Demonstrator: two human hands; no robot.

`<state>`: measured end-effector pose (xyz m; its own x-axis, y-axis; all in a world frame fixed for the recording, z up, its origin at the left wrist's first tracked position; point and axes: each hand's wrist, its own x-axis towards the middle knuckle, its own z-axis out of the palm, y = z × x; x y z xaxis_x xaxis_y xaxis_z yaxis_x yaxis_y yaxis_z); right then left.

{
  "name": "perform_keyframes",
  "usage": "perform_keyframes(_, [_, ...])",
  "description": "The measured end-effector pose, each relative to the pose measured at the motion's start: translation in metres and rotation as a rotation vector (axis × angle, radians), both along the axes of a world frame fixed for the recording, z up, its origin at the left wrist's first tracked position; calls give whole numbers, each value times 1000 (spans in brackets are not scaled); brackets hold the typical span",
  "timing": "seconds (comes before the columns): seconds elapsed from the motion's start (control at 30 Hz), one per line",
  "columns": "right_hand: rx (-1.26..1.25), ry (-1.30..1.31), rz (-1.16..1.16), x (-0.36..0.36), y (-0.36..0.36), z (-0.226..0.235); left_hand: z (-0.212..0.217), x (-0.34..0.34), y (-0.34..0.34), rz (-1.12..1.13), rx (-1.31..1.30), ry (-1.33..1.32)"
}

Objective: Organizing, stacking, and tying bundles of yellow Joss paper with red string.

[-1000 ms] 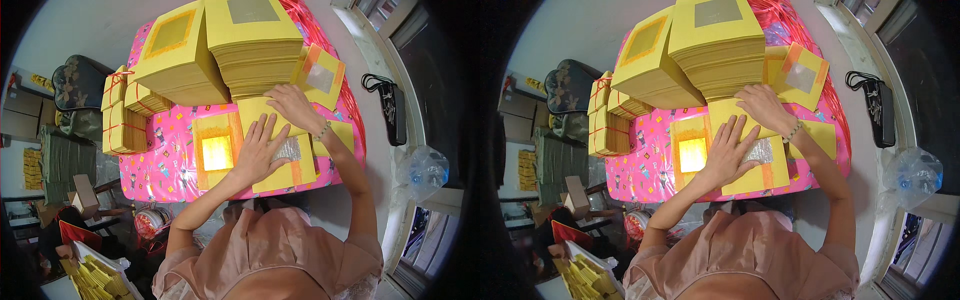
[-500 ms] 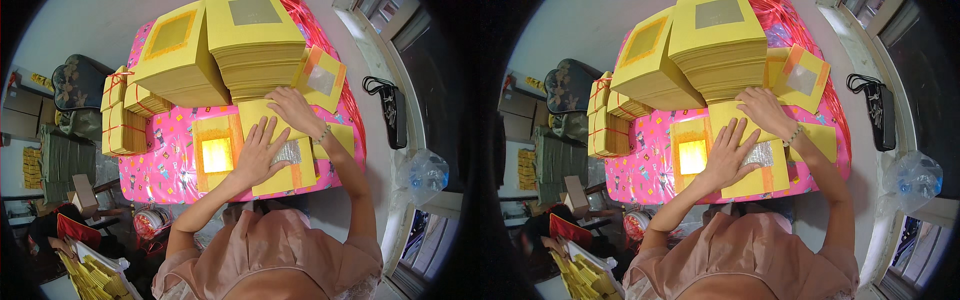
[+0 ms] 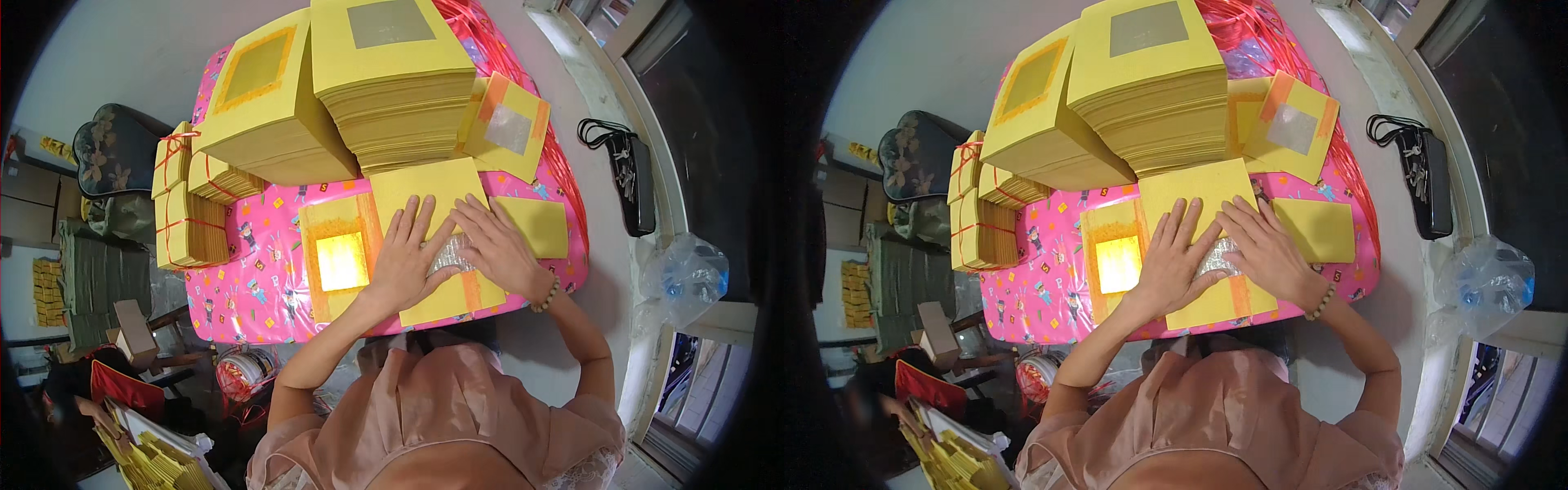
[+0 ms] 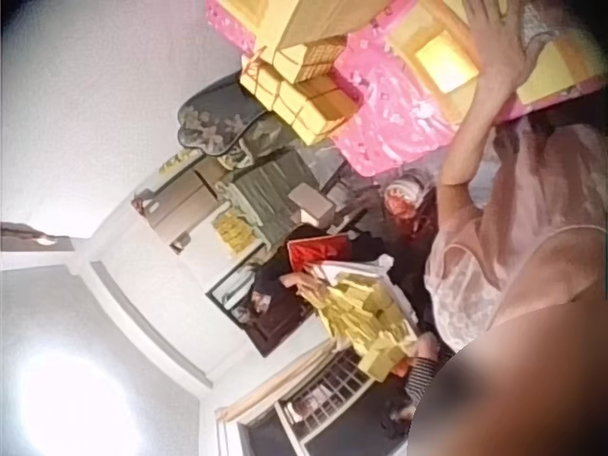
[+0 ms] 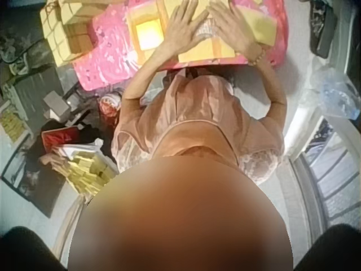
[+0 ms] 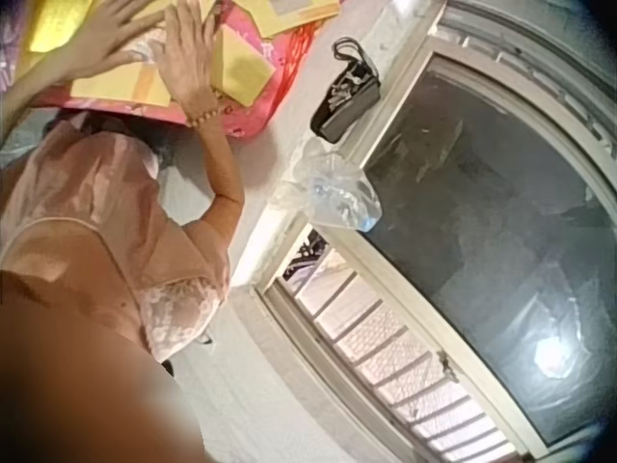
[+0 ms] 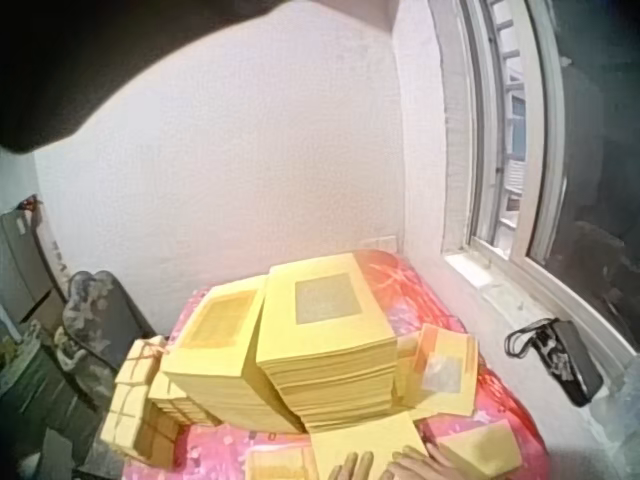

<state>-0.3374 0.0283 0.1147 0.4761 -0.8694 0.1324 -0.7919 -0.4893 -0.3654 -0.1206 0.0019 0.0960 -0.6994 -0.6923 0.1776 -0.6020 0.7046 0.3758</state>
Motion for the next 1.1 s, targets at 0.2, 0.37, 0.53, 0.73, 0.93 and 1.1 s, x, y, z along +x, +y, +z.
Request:
perform_keyframes(0.2, [74, 30, 8, -3, 15, 1, -1, 0, 1, 0, -24, -8])
perform_keyframes(0.37, [156, 52, 40, -9, 15, 2, -3, 0, 0, -12, -9, -30])
perform_keyframes(0.53, [183, 18, 83, -13, 13, 0, -6, -1, -3, -6, -36, -9])
perform_keyframes(0.73, [177, 36, 102, -14, 12, -3, 0, 16, -6, -42, 57, -23])
perform_keyframes(0.93, [165, 48, 103, -13, 13, -5, -4, 26, -3, -32, 70, -73])
perform_keyframes(1.1, [53, 46, 88, -16, 10, -11, -5, 26, -5, -29, 86, -43])
